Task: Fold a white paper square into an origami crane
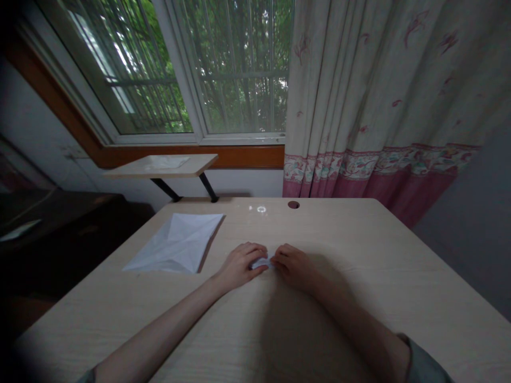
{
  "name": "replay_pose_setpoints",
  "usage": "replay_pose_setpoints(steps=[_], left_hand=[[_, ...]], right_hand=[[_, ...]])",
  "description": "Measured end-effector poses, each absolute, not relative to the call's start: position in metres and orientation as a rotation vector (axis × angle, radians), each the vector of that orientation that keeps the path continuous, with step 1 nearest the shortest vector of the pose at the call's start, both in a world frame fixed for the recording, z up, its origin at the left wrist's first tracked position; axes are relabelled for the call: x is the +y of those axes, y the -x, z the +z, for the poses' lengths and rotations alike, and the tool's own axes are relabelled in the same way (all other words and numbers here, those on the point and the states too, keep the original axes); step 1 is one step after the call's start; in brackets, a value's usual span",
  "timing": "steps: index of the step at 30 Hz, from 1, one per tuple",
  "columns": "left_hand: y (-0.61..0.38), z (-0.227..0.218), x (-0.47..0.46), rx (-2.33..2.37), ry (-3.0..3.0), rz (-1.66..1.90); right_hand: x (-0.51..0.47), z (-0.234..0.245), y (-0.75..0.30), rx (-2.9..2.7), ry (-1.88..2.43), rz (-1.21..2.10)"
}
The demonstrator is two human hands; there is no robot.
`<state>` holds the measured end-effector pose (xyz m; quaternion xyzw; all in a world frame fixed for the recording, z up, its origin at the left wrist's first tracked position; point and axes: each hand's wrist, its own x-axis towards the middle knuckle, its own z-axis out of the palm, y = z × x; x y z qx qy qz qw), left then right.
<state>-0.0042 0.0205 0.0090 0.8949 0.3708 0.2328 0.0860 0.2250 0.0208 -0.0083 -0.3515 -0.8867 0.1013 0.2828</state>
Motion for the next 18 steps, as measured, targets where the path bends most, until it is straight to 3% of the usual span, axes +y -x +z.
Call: replay_pose_setpoints(steps=[18], left_hand=[[0.0045, 0.0138, 0.0218, 1.112, -2.579, 0.708]], right_hand=[[0.0226, -0.0062, -0.2242, -2.43, 0.96, 0.155]])
